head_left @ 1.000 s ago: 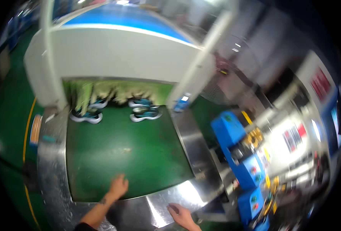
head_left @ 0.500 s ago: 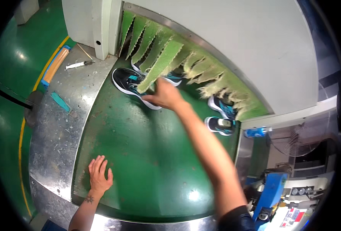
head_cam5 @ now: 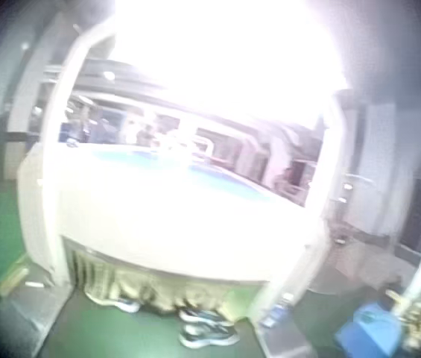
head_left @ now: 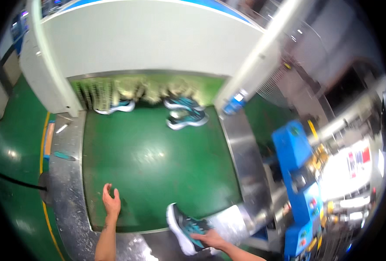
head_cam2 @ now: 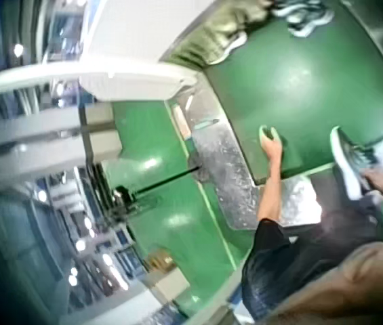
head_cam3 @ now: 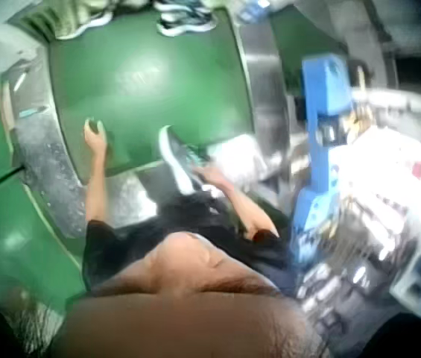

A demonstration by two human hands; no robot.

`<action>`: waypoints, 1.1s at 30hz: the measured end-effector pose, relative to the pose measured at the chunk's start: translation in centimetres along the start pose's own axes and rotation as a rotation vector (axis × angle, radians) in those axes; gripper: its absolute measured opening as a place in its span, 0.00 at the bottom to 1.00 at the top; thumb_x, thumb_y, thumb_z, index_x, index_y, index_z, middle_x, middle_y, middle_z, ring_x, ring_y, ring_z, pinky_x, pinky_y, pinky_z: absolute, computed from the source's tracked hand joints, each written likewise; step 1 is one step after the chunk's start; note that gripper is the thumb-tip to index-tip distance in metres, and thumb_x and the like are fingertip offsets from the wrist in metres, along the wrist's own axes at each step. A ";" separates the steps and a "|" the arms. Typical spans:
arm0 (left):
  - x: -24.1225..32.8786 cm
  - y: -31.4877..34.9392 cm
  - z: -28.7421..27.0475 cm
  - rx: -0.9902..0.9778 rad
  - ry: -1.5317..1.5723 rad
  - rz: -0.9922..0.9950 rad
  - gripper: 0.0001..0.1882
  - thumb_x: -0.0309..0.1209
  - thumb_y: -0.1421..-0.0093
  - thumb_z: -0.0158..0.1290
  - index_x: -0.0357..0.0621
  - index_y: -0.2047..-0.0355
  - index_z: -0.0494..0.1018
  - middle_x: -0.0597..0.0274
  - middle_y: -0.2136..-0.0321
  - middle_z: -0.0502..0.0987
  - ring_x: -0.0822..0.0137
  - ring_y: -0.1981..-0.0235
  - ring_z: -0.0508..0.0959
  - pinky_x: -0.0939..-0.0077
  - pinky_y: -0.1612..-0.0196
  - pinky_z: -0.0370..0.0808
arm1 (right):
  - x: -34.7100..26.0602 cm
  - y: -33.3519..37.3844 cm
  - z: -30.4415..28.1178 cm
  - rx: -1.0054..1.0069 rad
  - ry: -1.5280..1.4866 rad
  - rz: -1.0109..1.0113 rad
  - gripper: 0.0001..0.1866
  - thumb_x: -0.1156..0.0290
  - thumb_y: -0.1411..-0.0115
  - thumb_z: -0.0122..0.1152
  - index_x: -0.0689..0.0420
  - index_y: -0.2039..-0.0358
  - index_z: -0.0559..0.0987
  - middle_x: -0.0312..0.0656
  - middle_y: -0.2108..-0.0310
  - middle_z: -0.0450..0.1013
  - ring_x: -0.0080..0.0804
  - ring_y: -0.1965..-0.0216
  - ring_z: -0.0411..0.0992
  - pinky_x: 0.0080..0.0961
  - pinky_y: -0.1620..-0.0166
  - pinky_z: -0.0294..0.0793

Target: The person takes shoes from a rack, places them one at a time into a machine to press the soles onto the uppers, and then puts the processed shoes onto a conveyor belt.

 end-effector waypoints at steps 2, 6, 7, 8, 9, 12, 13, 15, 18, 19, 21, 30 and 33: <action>5.4 6.1 1.8 -0.252 0.166 0.059 0.26 0.29 0.42 0.49 0.36 0.44 0.58 0.47 0.44 0.62 0.53 0.40 0.59 0.59 0.39 0.56 | 9.2 5.1 -1.6 0.262 -0.349 -0.073 0.25 0.58 0.53 0.68 0.62 0.58 0.77 0.39 0.67 0.75 0.26 0.66 0.71 0.26 0.60 0.71; 12.3 14.7 7.5 -0.705 0.869 -0.015 0.36 0.26 0.43 0.51 0.41 0.38 0.46 0.50 0.40 0.56 0.59 0.39 0.58 0.63 0.39 0.57 | 5.7 12.1 -6.1 0.353 -0.536 -0.476 0.23 0.60 0.49 0.67 0.59 0.56 0.75 0.35 0.67 0.73 0.20 0.67 0.68 0.20 0.62 0.70; 14.1 16.5 8.7 -0.775 1.060 -0.080 0.36 0.22 0.43 0.50 0.41 0.38 0.44 0.51 0.39 0.55 0.61 0.38 0.57 0.63 0.39 0.56 | 4.2 13.8 -6.8 0.268 -0.476 -0.357 0.20 0.59 0.49 0.67 0.58 0.59 0.76 0.33 0.71 0.72 0.19 0.72 0.65 0.20 0.66 0.69; 16.3 18.7 9.9 -0.866 1.106 -0.125 0.35 0.23 0.43 0.49 0.41 0.38 0.46 0.51 0.40 0.56 0.60 0.39 0.58 0.63 0.39 0.57 | 4.7 13.6 -6.4 0.285 -0.406 -0.438 0.23 0.57 0.49 0.67 0.58 0.58 0.75 0.31 0.75 0.71 0.18 0.76 0.65 0.20 0.70 0.69; 18.6 20.7 10.9 -0.954 1.066 -0.127 0.34 0.24 0.43 0.49 0.40 0.39 0.47 0.51 0.41 0.57 0.60 0.40 0.59 0.63 0.40 0.58 | 4.8 13.0 -5.6 0.435 -0.519 -0.916 0.30 0.55 0.52 0.69 0.59 0.53 0.71 0.33 0.71 0.72 0.18 0.73 0.66 0.19 0.68 0.69; 25.8 26.5 12.0 -1.124 0.910 0.030 0.31 0.26 0.42 0.49 0.39 0.41 0.50 0.51 0.43 0.60 0.60 0.42 0.61 0.64 0.42 0.60 | 5.0 17.2 -6.3 0.569 -0.388 -1.155 0.37 0.64 0.50 0.67 0.61 0.43 0.60 0.43 0.52 0.66 0.30 0.52 0.66 0.27 0.48 0.65; 27.5 29.1 12.5 -1.165 0.853 0.085 0.30 0.26 0.42 0.48 0.38 0.41 0.52 0.51 0.44 0.61 0.60 0.43 0.62 0.64 0.43 0.61 | 5.9 19.9 -7.5 0.705 -0.423 -1.293 0.37 0.64 0.50 0.66 0.61 0.43 0.59 0.44 0.49 0.65 0.31 0.49 0.64 0.28 0.45 0.62; 28.3 35.9 15.3 -1.282 0.725 0.123 0.28 0.28 0.42 0.48 0.37 0.42 0.54 0.51 0.45 0.62 0.60 0.45 0.64 0.64 0.44 0.63 | 13.9 21.0 -9.6 0.659 -0.527 -1.162 0.37 0.63 0.50 0.67 0.61 0.43 0.60 0.43 0.49 0.64 0.30 0.48 0.63 0.27 0.44 0.61; 23.9 43.9 21.1 -1.367 0.320 0.198 0.26 0.30 0.42 0.48 0.36 0.44 0.58 0.51 0.48 0.65 0.59 0.47 0.66 0.65 0.46 0.66 | 25.1 23.8 -12.2 0.584 -0.838 -0.836 0.36 0.59 0.50 0.67 0.59 0.45 0.63 0.38 0.51 0.66 0.27 0.50 0.63 0.24 0.46 0.62; 20.7 44.7 24.0 -1.365 0.117 0.242 0.26 0.30 0.42 0.47 0.35 0.44 0.59 0.52 0.48 0.66 0.59 0.48 0.67 0.65 0.47 0.67 | 28.6 24.2 -13.1 0.593 -0.793 -0.811 0.35 0.61 0.51 0.68 0.59 0.46 0.65 0.38 0.52 0.66 0.27 0.51 0.63 0.23 0.47 0.62; 28.9 57.2 23.1 -1.599 0.575 0.312 0.27 0.28 0.43 0.46 0.37 0.43 0.57 0.53 0.47 0.64 0.59 0.46 0.65 0.65 0.45 0.65 | 36.0 26.2 -14.0 0.922 -1.071 -0.899 0.32 0.65 0.52 0.66 0.59 0.47 0.67 0.38 0.55 0.69 0.28 0.54 0.65 0.24 0.49 0.64; 37.4 78.2 45.4 -1.837 -0.040 0.653 0.40 0.22 0.47 0.55 0.38 0.39 0.44 0.43 0.40 0.54 0.56 0.38 0.56 0.67 0.41 0.60 | 54.3 40.7 -18.7 1.419 -1.755 -0.776 0.33 0.71 0.56 0.61 0.61 0.48 0.64 0.43 0.56 0.69 0.32 0.55 0.69 0.26 0.54 0.70; 38.4 85.5 57.4 -1.662 -0.239 0.822 0.43 0.30 0.50 0.59 0.31 0.41 0.45 0.38 0.43 0.57 0.51 0.42 0.61 0.69 0.44 0.63 | 56.5 39.4 -16.6 1.414 -1.683 -0.681 0.32 0.70 0.56 0.62 0.61 0.48 0.66 0.42 0.57 0.69 0.32 0.57 0.69 0.26 0.54 0.70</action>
Point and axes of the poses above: each hand's wrist, its own y-axis away from the middle knuckle, its own z-axis out of the palm, x = y × z, the point moved 1 cm from there along -y, towards the middle knuckle
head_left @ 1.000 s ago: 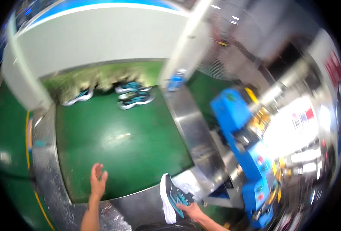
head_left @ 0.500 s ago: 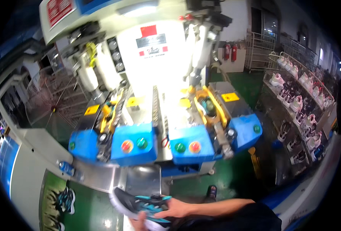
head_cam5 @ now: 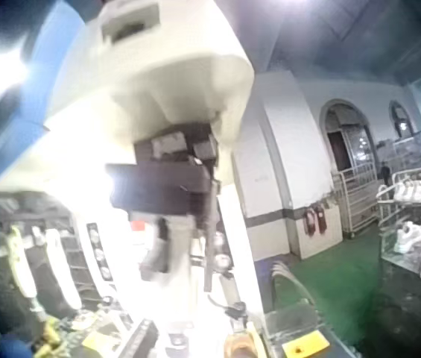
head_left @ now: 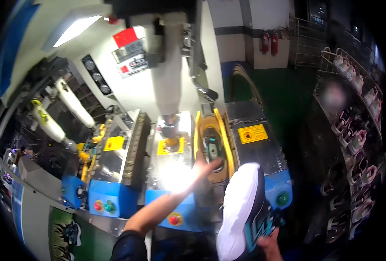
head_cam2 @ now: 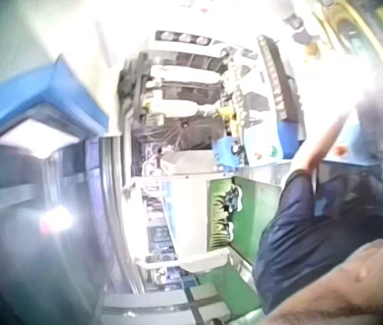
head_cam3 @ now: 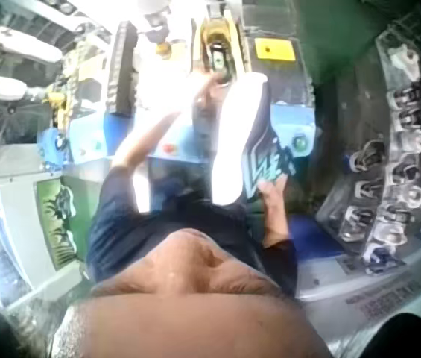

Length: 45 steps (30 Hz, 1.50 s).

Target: The person takes shoes from a rack, places them one at a time into a machine to press the soles onto the uppers, and then puts the processed shoes onto a conveyor belt.

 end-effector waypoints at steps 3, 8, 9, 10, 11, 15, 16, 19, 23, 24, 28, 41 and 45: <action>0.2 -7.7 6.1 0.274 -0.273 0.160 0.42 0.32 0.52 0.57 0.26 0.43 0.47 0.32 0.46 0.57 0.42 0.44 0.61 0.62 0.42 0.60 | 1.1 2.2 -1.4 0.048 0.156 -0.049 0.31 0.70 0.56 0.63 0.62 0.49 0.67 0.42 0.59 0.70 0.31 0.58 0.69 0.25 0.55 0.70; -2.3 -11.1 5.6 0.144 -0.346 0.244 0.40 0.30 0.54 0.57 0.25 0.46 0.49 0.31 0.47 0.58 0.39 0.46 0.61 0.61 0.41 0.59 | 1.1 1.8 -2.8 0.091 0.214 -0.077 0.30 0.69 0.56 0.64 0.63 0.50 0.69 0.41 0.60 0.71 0.30 0.61 0.70 0.25 0.56 0.69; -0.9 -11.8 4.2 0.073 -0.303 0.214 0.38 0.30 0.55 0.57 0.28 0.46 0.51 0.36 0.50 0.63 0.43 0.47 0.65 0.63 0.42 0.61 | 1.0 1.7 -2.9 0.088 0.219 -0.112 0.30 0.69 0.56 0.65 0.63 0.51 0.69 0.41 0.61 0.71 0.29 0.61 0.70 0.24 0.56 0.69; 0.3 -11.1 2.3 0.064 -0.217 0.014 0.36 0.27 0.56 0.57 0.32 0.47 0.55 0.45 0.55 0.69 0.50 0.53 0.71 0.63 0.48 0.68 | 0.9 2.2 -2.9 0.084 0.239 -0.120 0.29 0.69 0.56 0.65 0.63 0.51 0.70 0.40 0.61 0.72 0.29 0.62 0.70 0.24 0.57 0.69; 0.7 -13.9 -0.5 -0.034 -0.054 -0.025 0.32 0.24 0.54 0.57 0.33 0.49 0.58 0.48 0.58 0.71 0.55 0.56 0.74 0.65 0.52 0.71 | 1.0 2.1 -2.7 0.077 0.259 -0.164 0.29 0.69 0.56 0.65 0.63 0.51 0.70 0.40 0.62 0.72 0.29 0.62 0.70 0.24 0.57 0.69; 9.9 -1.9 -4.7 -0.243 0.170 -0.024 0.20 0.27 0.50 0.59 0.33 0.58 0.68 0.55 0.67 0.76 0.67 0.68 0.76 0.70 0.64 0.75 | -0.1 1.1 -3.2 0.083 0.268 -0.002 0.33 0.74 0.57 0.63 0.63 0.48 0.66 0.36 0.62 0.68 0.23 0.64 0.66 0.21 0.61 0.69; 7.9 0.3 -6.1 -0.250 0.100 -0.024 0.21 0.31 0.48 0.58 0.33 0.57 0.68 0.57 0.66 0.76 0.67 0.68 0.76 0.70 0.62 0.74 | 1.0 0.3 -3.7 0.073 0.313 -0.080 0.24 0.74 0.53 0.61 0.63 0.53 0.71 0.40 0.64 0.72 0.28 0.66 0.71 0.24 0.62 0.72; 6.5 13.3 -10.5 -0.202 0.563 -0.055 0.31 0.35 0.52 0.61 0.38 0.49 0.65 0.60 0.60 0.73 0.71 0.62 0.73 0.73 0.57 0.71 | -0.9 -4.6 0.6 0.147 0.152 0.076 0.30 0.71 0.53 0.58 0.62 0.48 0.65 0.46 0.56 0.70 0.37 0.56 0.72 0.30 0.53 0.73; 0.3 29.0 -13.9 0.107 0.629 -0.023 0.45 0.43 0.61 0.65 0.38 0.44 0.60 0.59 0.53 0.69 0.67 0.54 0.71 0.71 0.51 0.67 | -3.7 -16.5 9.1 -0.126 -0.066 0.563 0.17 0.68 0.44 0.54 0.63 0.56 0.73 0.46 0.64 0.76 0.34 0.64 0.77 0.31 0.63 0.80; -1.4 32.1 -13.3 0.210 0.733 -0.033 0.41 0.40 0.58 0.61 0.38 0.44 0.59 0.58 0.51 0.68 0.65 0.53 0.70 0.70 0.50 0.67 | -3.5 -20.7 10.3 -0.152 0.023 0.582 0.12 0.69 0.44 0.54 0.61 0.61 0.74 0.40 0.70 0.76 0.29 0.72 0.76 0.26 0.68 0.80; -6.7 39.6 -11.6 0.624 1.110 -0.023 0.28 0.25 0.44 0.47 0.39 0.42 0.55 0.53 0.47 0.63 0.56 0.47 0.66 0.62 0.45 0.66 | -0.8 -33.7 12.4 -0.136 0.644 0.303 0.21 0.73 0.51 0.59 0.71 0.59 0.69 0.52 0.68 0.75 0.45 0.69 0.76 0.39 0.64 0.76; -9.7 35.5 -12.4 0.684 1.065 -0.803 0.24 0.28 0.42 0.48 0.40 0.45 0.59 0.54 0.51 0.67 0.56 0.49 0.68 0.62 0.49 0.69 | 6.9 -33.5 14.6 -0.015 1.346 -0.568 0.31 0.68 0.52 0.58 0.68 0.49 0.61 0.63 0.55 0.66 0.58 0.54 0.67 0.40 0.50 0.67; -10.0 35.0 -13.8 0.633 1.047 -0.820 0.23 0.29 0.42 0.48 0.41 0.46 0.60 0.54 0.52 0.68 0.57 0.50 0.69 0.61 0.50 0.70 | 6.2 -33.8 15.8 -0.031 1.282 -0.466 0.29 0.67 0.53 0.59 0.65 0.50 0.65 0.61 0.56 0.68 0.56 0.54 0.67 0.40 0.50 0.67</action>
Point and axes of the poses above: each hand's wrist, its own y-axis away from the middle knuckle, its own z-axis out of the palm, x = y × z, the point moved 1 cm from there along -y, towards the middle knuckle
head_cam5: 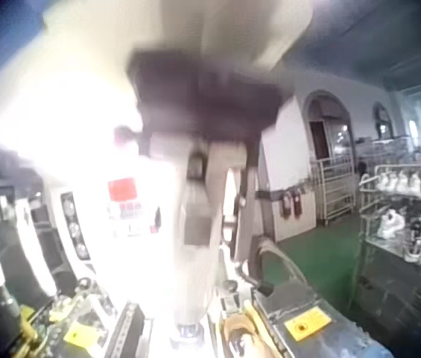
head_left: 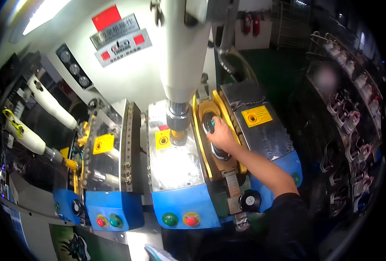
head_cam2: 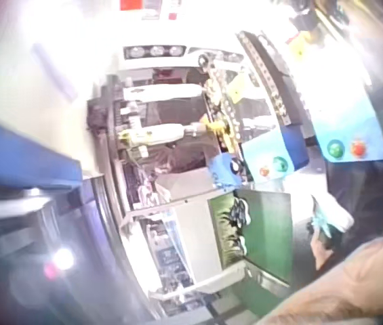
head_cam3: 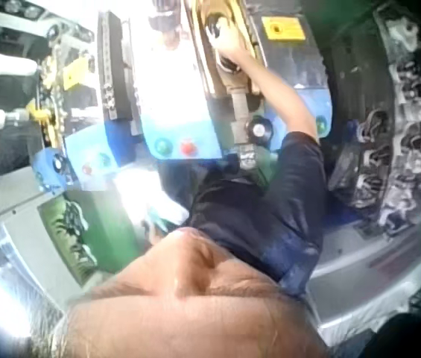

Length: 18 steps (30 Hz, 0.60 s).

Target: The person takes shoes from a rack, places them one at a time into a machine to press the soles onto the uppers, and then puts the processed shoes onto a conveyor belt.

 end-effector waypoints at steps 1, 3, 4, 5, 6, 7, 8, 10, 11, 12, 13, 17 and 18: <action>0.5 -0.1 -0.3 -0.019 -0.011 0.003 0.23 0.30 0.42 0.48 0.41 0.46 0.61 0.54 0.52 0.68 0.57 0.50 0.69 0.61 0.50 0.70 | -0.3 -0.1 -0.3 -0.010 0.010 0.020 0.30 0.67 0.53 0.59 0.65 0.50 0.64 0.61 0.56 0.68 0.56 0.53 0.67 0.40 0.50 0.67; 1.0 -0.4 -1.6 -0.029 0.009 -0.014 0.22 0.30 0.41 0.48 0.41 0.47 0.61 0.54 0.53 0.69 0.57 0.51 0.70 0.61 0.51 0.70 | -0.7 -0.2 -0.7 0.020 0.030 0.029 0.33 0.65 0.53 0.60 0.65 0.48 0.62 0.61 0.54 0.66 0.55 0.52 0.66 0.40 0.50 0.67; 1.0 -0.6 -2.5 -0.022 0.021 -0.039 0.22 0.30 0.41 0.48 0.42 0.47 0.61 0.54 0.53 0.69 0.57 0.51 0.70 0.61 0.51 0.70 | -1.2 0.6 -1.1 0.032 0.053 0.085 0.34 0.65 0.53 0.60 0.65 0.47 0.61 0.60 0.53 0.66 0.55 0.52 0.66 0.40 0.49 0.67; 0.9 -0.9 -3.5 -0.018 0.040 -0.055 0.21 0.31 0.41 0.48 0.42 0.47 0.62 0.54 0.53 0.69 0.57 0.51 0.70 0.61 0.51 0.71 | -2.1 1.3 -1.3 0.044 0.074 0.140 0.35 0.65 0.52 0.60 0.66 0.46 0.60 0.60 0.52 0.65 0.55 0.51 0.66 0.40 0.49 0.67; 1.1 -1.0 -4.3 -0.017 0.057 -0.071 0.21 0.31 0.41 0.49 0.42 0.47 0.62 0.54 0.54 0.69 0.57 0.51 0.70 0.61 0.52 0.71 | -2.9 2.7 -1.9 0.111 0.103 0.061 0.35 0.66 0.50 0.58 0.66 0.44 0.58 0.59 0.52 0.65 0.54 0.50 0.65 0.40 0.48 0.66; 0.9 -1.2 -5.0 -0.016 0.082 -0.097 0.21 0.31 0.41 0.49 0.42 0.48 0.62 0.55 0.54 0.70 0.57 0.52 0.70 0.61 0.52 0.71 | -4.6 4.9 -3.4 0.205 0.210 -0.095 0.30 0.68 0.48 0.55 0.66 0.45 0.60 0.58 0.53 0.66 0.52 0.51 0.66 0.38 0.48 0.66; 0.1 -1.1 -5.5 0.000 0.123 -0.142 0.21 0.32 0.41 0.49 0.42 0.48 0.63 0.55 0.54 0.70 0.57 0.52 0.71 0.61 0.52 0.71 | -6.0 7.7 -3.6 0.167 0.182 -0.184 0.27 0.70 0.48 0.54 0.66 0.48 0.63 0.57 0.54 0.66 0.52 0.53 0.67 0.37 0.49 0.67; 0.7 -0.4 -5.2 0.063 0.098 -0.174 0.20 0.33 0.40 0.49 0.42 0.48 0.63 0.55 0.56 0.71 0.57 0.53 0.71 0.61 0.53 0.72 | -11.5 12.8 -3.3 0.010 0.018 -0.442 0.20 0.75 0.52 0.52 0.65 0.56 0.70 0.56 0.59 0.68 0.51 0.57 0.68 0.36 0.51 0.68; 1.8 0.8 -4.7 0.109 0.031 -0.159 0.19 0.34 0.40 0.48 0.42 0.49 0.63 0.56 0.57 0.71 0.58 0.54 0.72 0.62 0.54 0.73 | -14.3 14.8 -1.3 0.042 -0.145 -0.618 0.19 0.75 0.55 0.53 0.67 0.59 0.71 0.55 0.60 0.70 0.50 0.56 0.68 0.37 0.50 0.67; 3.4 1.0 -4.3 0.186 -0.094 -0.074 0.19 0.36 0.39 0.48 0.43 0.50 0.64 0.57 0.59 0.73 0.58 0.57 0.73 0.63 0.56 0.74 | -18.1 16.9 0.6 -0.026 -0.281 -0.683 0.19 0.75 0.54 0.55 0.66 0.59 0.71 0.56 0.58 0.69 0.52 0.53 0.67 0.38 0.49 0.67; 2.3 -1.2 -7.8 0.083 -0.013 -0.143 0.19 0.37 0.39 0.48 0.42 0.50 0.64 0.58 0.62 0.73 0.60 0.60 0.74 0.65 0.61 0.75 | -21.9 19.1 2.2 -0.099 -0.414 -0.742 0.19 0.74 0.52 0.57 0.65 0.58 0.71 0.56 0.56 0.68 0.54 0.51 0.65 0.39 0.49 0.67; 3.0 -0.5 -9.5 -0.019 -0.147 -0.060 0.20 0.39 0.40 0.49 0.45 0.50 0.64 0.58 0.61 0.73 0.61 0.62 0.74 0.66 0.65 0.75 | -20.3 22.3 9.7 -0.375 0.476 -0.958 0.21 0.66 0.44 0.52 0.64 0.53 0.68 0.55 0.48 0.64 0.49 0.43 0.59 0.44 0.39 0.53; 3.1 -0.4 -9.9 -0.001 -0.152 -0.038 0.21 0.39 0.40 0.48 0.46 0.48 0.63 0.58 0.59 0.72 0.61 0.61 0.74 0.65 0.64 0.75 | -20.0 21.8 9.7 -0.346 0.195 -0.873 0.19 0.67 0.45 0.53 0.64 0.54 0.69 0.55 0.49 0.64 0.48 0.44 0.60 0.44 0.40 0.55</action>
Point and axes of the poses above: each hand's wrist, its own y-axis away from the middle knuckle, its own z-axis out of the palm, x = y × z, the point moved 1 cm from there along -y, towards the middle knuckle
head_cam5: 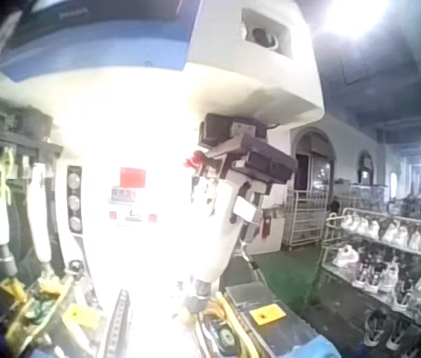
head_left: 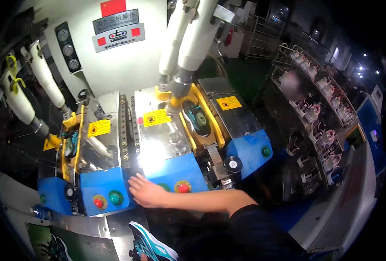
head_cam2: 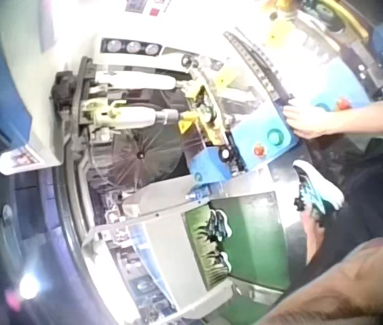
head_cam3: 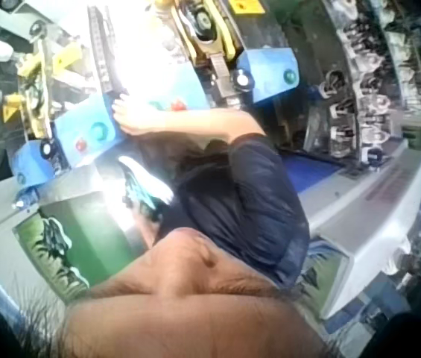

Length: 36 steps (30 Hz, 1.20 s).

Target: The person takes shoes from a rack, places them one at a time into a machine to press the soles onto the uppers, and then puts the processed shoes onto a conveyor belt.

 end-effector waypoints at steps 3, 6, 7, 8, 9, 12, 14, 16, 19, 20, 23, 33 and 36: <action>1.0 2.8 -0.1 0.153 0.145 0.116 0.23 0.37 0.39 0.48 0.47 0.44 0.60 0.57 0.55 0.70 0.60 0.57 0.73 0.66 0.60 0.75 | -2.9 -1.0 -2.5 0.309 -0.386 -0.105 0.15 0.73 0.48 0.56 0.63 0.59 0.71 0.51 0.52 0.68 0.45 0.50 0.67 0.42 0.44 0.63; -1.2 4.9 -2.5 0.115 0.274 0.251 0.24 0.34 0.40 0.48 0.39 0.45 0.60 0.54 0.53 0.69 0.60 0.55 0.72 0.66 0.53 0.71 | -10.6 2.4 -1.4 0.307 -0.716 -0.138 0.16 0.78 0.50 0.58 0.62 0.59 0.72 0.47 0.58 0.72 0.44 0.57 0.72 0.37 0.50 0.70; -8.7 -2.4 -10.6 -0.049 0.296 0.556 0.28 0.26 0.50 0.57 0.36 0.48 0.63 0.59 0.58 0.73 0.64 0.60 0.75 0.72 0.54 0.72 | -13.6 3.9 -0.7 0.249 -0.810 -0.199 0.16 0.78 0.51 0.59 0.62 0.59 0.73 0.47 0.60 0.73 0.44 0.58 0.73 0.35 0.51 0.71; -5.2 2.2 -6.8 0.023 0.443 0.510 0.20 0.19 0.48 0.52 0.38 0.53 0.67 0.61 0.63 0.74 0.67 0.65 0.77 0.75 0.59 0.75 | -15.2 5.4 0.6 0.146 -0.902 -0.170 0.15 0.78 0.50 0.59 0.62 0.60 0.74 0.46 0.61 0.74 0.43 0.59 0.73 0.33 0.54 0.73; -3.2 5.2 -5.2 0.262 0.428 0.400 0.15 0.22 0.48 0.54 0.40 0.59 0.69 0.63 0.67 0.74 0.71 0.69 0.76 0.76 0.65 0.75 | -17.0 6.8 1.2 0.032 -1.015 -0.141 0.14 0.78 0.50 0.59 0.61 0.61 0.75 0.46 0.63 0.74 0.42 0.61 0.74 0.31 0.56 0.74; -2.6 5.4 -8.1 0.474 0.240 0.542 0.22 0.24 0.51 0.60 0.41 0.56 0.65 0.64 0.66 0.71 0.73 0.68 0.72 0.76 0.63 0.72 | -23.0 9.6 0.4 -0.158 -1.225 -0.008 0.10 0.77 0.48 0.58 0.61 0.63 0.76 0.45 0.70 0.75 0.35 0.69 0.76 0.25 0.63 0.75; -3.3 0.9 -11.5 0.595 0.000 0.770 0.37 0.29 0.52 0.62 0.37 0.46 0.53 0.58 0.59 0.68 0.67 0.60 0.70 0.73 0.54 0.69 | -26.4 10.0 0.0 -0.232 -1.201 -0.049 0.09 0.77 0.46 0.56 0.63 0.63 0.76 0.45 0.74 0.75 0.29 0.72 0.76 0.20 0.65 0.75; -6.4 -5.5 -15.5 0.771 -0.253 0.693 0.44 0.34 0.55 0.63 0.33 0.43 0.51 0.44 0.52 0.66 0.53 0.51 0.69 0.67 0.48 0.65 | -28.8 11.5 -0.1 -0.240 -1.142 -0.119 0.13 0.71 0.48 0.59 0.62 0.62 0.76 0.48 0.65 0.75 0.39 0.66 0.75 0.29 0.62 0.73; -5.9 -12.0 -16.9 0.681 -0.318 0.657 0.55 0.43 0.60 0.65 0.31 0.39 0.45 0.37 0.46 0.61 0.46 0.44 0.64 0.62 0.43 0.62 | -29.3 8.7 -0.9 -0.461 -0.984 -0.008 0.10 0.70 0.45 0.56 0.60 0.65 0.78 0.52 0.67 0.75 0.46 0.66 0.75 0.32 0.61 0.74; -4.8 -13.1 -17.0 0.570 -0.227 0.663 0.60 0.48 0.62 0.66 0.30 0.39 0.44 0.38 0.44 0.59 0.47 0.42 0.61 0.61 0.41 0.60 | -29.5 7.5 -0.9 -0.381 -0.893 0.025 0.10 0.70 0.45 0.55 0.59 0.63 0.78 0.52 0.69 0.75 0.47 0.67 0.75 0.31 0.61 0.74; -1.3 -13.2 -15.9 -0.079 0.072 0.556 0.61 0.50 0.62 0.68 0.29 0.39 0.43 0.39 0.41 0.53 0.49 0.38 0.54 0.62 0.38 0.54 | -24.8 6.8 3.1 -0.408 -0.679 0.400 0.21 0.66 0.46 0.60 0.63 0.54 0.73 0.49 0.63 0.75 0.34 0.62 0.73 0.29 0.56 0.71; -8.5 -12.8 -59.6 1.417 -0.613 0.726 0.27 0.29 0.49 0.52 0.29 0.49 0.61 0.39 0.47 0.63 0.42 0.45 0.62 0.51 0.41 0.54 | -52.8 -14.7 11.8 -0.674 -0.560 -0.459 0.31 0.63 0.48 0.64 0.57 0.45 0.66 0.52 0.47 0.65 0.41 0.48 0.67 0.34 0.48 0.68; -16.7 -12.8 -66.8 1.488 -0.631 0.573 0.24 0.29 0.44 0.47 0.29 0.48 0.62 0.40 0.45 0.62 0.43 0.43 0.60 0.50 0.39 0.52 | -65.1 -24.6 18.4 -0.532 -0.398 -1.083 0.42 0.62 0.53 0.68 0.62 0.41 0.57 0.55 0.43 0.59 0.49 0.43 0.61 0.37 0.44 0.64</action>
Point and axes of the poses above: each hand's wrist, its own y-axis away from the middle knuckle, its own z-axis out of the palm, x = y × z, the point moved 1 cm from there along -y, towards the middle knuckle
